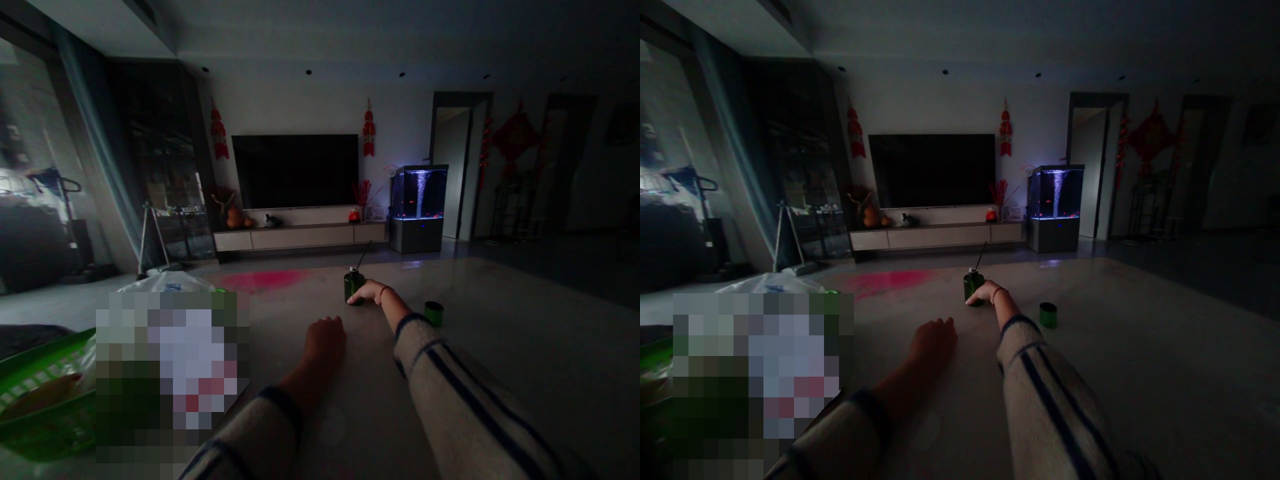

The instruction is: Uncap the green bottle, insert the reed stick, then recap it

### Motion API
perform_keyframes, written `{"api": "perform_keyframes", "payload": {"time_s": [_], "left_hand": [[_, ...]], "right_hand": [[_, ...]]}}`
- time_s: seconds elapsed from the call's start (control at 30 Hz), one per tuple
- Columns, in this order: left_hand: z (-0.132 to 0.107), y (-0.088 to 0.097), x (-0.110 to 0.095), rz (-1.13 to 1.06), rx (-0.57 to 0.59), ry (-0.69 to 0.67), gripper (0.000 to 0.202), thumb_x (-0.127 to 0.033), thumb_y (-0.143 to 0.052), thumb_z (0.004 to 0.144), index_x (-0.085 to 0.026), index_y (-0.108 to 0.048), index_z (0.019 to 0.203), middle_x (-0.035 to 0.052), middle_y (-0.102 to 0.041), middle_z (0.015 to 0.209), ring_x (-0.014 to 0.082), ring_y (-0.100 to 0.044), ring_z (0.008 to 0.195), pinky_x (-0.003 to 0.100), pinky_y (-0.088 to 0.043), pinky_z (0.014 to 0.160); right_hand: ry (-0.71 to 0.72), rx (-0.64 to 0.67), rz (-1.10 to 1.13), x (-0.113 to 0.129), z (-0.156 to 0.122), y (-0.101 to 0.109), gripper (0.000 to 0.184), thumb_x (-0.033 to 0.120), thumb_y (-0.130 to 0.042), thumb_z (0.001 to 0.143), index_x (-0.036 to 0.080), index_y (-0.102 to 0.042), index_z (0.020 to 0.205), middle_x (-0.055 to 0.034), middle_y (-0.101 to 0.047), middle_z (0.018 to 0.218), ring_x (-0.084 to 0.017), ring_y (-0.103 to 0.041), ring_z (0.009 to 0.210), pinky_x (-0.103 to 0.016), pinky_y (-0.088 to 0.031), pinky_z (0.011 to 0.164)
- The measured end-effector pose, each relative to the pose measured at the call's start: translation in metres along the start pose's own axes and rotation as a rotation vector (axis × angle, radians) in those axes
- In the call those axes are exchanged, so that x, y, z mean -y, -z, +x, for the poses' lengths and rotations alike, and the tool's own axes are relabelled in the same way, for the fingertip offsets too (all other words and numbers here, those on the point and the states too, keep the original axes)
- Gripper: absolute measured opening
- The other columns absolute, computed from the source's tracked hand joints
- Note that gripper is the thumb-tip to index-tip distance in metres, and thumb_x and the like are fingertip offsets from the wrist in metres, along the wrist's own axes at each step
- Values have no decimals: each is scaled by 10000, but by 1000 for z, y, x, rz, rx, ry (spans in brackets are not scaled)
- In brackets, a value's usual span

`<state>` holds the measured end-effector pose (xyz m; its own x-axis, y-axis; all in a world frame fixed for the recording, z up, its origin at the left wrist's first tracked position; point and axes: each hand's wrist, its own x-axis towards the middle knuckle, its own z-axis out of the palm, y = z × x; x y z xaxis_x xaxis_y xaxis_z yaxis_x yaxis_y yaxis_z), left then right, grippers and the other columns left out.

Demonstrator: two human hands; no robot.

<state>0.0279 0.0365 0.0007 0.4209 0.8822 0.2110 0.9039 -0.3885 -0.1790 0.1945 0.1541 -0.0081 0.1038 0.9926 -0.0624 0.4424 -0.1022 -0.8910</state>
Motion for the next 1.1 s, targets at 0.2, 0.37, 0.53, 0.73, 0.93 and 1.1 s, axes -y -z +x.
{"api": "perform_keyframes", "payload": {"time_s": [0.2, 0.37, 0.53, 0.73, 0.93, 1.1], "left_hand": [[0, -1, 1, 2, -1, 5, 266, -134, -342, 806, -94, -562, 948, 162, -611, 858, 239, -604, 841, 338, -467, 667], [1, -2, 2, 4, 7, 19, 261, -141, -342, 807, -97, -560, 942, 154, -611, 860, 242, -602, 841, 340, -470, 663], [1, -3, 1, 9, 13, 18, 266, -163, -337, 818, -99, -546, 970, 157, -601, 891, 246, -596, 846, 345, -467, 671], [0, -1, 1, 14, 20, 32, 273, -180, -321, 832, -104, -541, 975, 158, -592, 902, 230, -592, 858, 332, -461, 687], [0, -2, 2, 19, 14, 30, 281, -170, -314, 822, -107, -540, 977, 153, -592, 918, 234, -585, 864, 336, -458, 690], [1, -3, 3, 23, 7, 26, 289, -163, -315, 820, -108, -535, 999, 149, -593, 932, 236, -582, 875, 336, -460, 694]], "right_hand": [[99, -56, 22, 7, -8, 5, 438, 308, -784, 411, 120, -614, 768, -68, -658, 750, -169, -593, 730, -252, -457, 654], [128, -185, -15, 30, -10, 6, 661, 524, -698, 470, 103, -564, 962, -139, -618, 966, -234, -562, 930, -282, -439, 739], [26, -494, -294, 51, -21, -2, 897, 685, -591, 458, 84, -475, 1114, -230, -494, 1151, -306, -500, 1042, -352, -403, 823], [29, -535, -349, 51, -29, -5, 798, 612, -668, 430, 135, -529, 1055, -213, -496, 1139, -322, -488, 1045, -375, -386, 832], [82, -472, -331, 38, -19, 1, 610, 516, -702, 452, 166, -599, 941, -149, -576, 1055, -278, -514, 1024, -314, -405, 791], [148, -407, -301, 32, -12, 7, 419, 442, -712, 475, 171, -644, 787, -97, -641, 861, -228, -575, 905, -247, -424, 687]]}}
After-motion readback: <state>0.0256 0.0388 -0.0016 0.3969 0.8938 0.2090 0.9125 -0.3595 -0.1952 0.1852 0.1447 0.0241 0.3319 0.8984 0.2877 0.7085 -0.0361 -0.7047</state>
